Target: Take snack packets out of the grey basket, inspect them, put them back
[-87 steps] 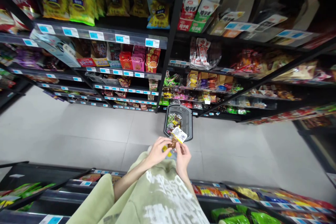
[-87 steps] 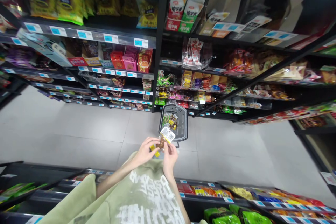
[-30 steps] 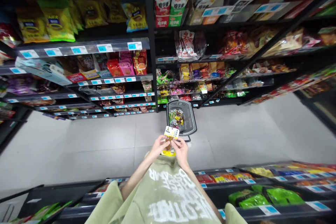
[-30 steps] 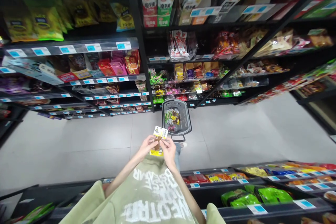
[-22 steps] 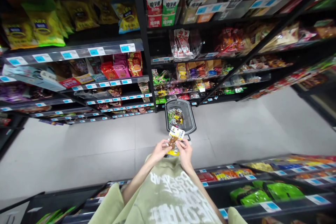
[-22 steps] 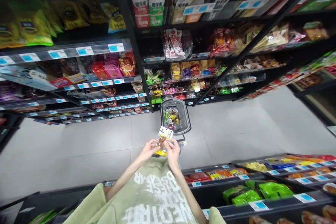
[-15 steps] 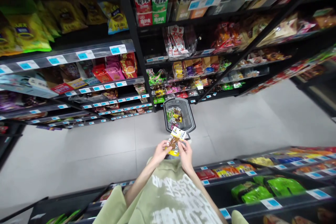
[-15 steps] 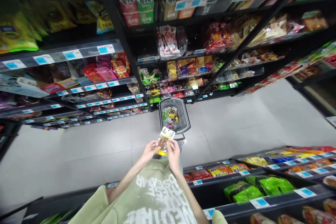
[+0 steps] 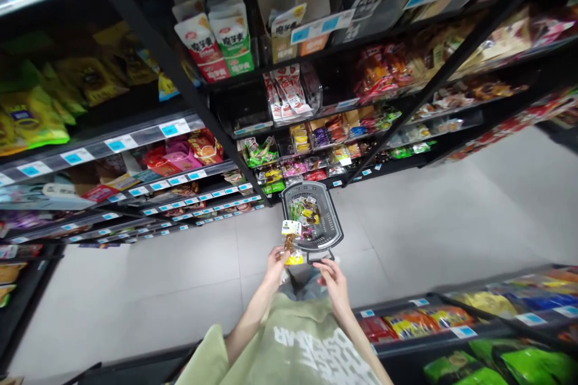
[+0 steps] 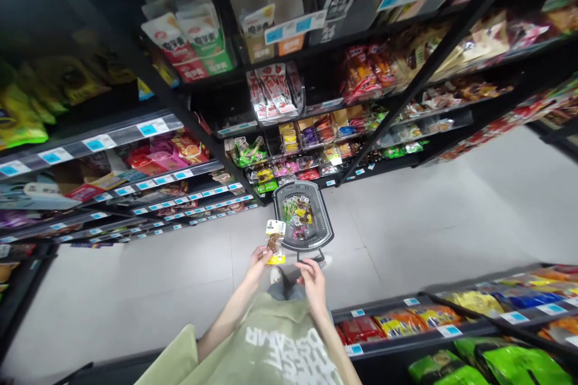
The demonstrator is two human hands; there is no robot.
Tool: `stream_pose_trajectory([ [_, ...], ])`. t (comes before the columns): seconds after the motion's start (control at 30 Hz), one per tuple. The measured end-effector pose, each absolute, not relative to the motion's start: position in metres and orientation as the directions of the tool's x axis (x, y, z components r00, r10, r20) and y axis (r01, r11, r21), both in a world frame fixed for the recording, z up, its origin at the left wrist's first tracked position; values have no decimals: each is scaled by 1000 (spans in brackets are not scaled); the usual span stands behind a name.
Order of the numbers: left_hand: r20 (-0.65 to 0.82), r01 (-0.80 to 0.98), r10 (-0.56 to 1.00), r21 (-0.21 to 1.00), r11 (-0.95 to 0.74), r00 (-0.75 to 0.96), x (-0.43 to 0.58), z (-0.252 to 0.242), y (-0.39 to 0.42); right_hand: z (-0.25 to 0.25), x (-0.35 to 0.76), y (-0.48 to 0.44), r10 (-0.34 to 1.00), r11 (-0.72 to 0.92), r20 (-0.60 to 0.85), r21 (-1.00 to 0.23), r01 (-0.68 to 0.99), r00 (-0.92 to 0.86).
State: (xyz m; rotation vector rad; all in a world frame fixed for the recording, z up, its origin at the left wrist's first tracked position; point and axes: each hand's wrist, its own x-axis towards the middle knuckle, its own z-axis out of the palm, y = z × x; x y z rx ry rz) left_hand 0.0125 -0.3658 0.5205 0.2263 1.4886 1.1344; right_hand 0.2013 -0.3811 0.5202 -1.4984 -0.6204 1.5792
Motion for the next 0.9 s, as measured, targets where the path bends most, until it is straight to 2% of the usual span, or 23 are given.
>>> stream_pose_trajectory([
  [0.27, -675, -500, 581, 734, 460, -455, 39, 489, -284, 522, 285, -306, 792, -541, -588, -800, -260, 163],
  [0.57, -703, -573, 492, 707, 414, -513, 18, 470, -209, 519, 361, -275, 747, -572, -585, -807, -142, 314],
  [0.73, -693, -534, 514, 719, 444, -506, -24, 455, -161, 518, 336, -300, 621, -647, -646, -742, -175, 445],
  [0.9, -691, -404, 551, 722, 562, -468, -71, 435, -109, 502, 257, -343, 445, -688, -735, -647, -330, 512],
])
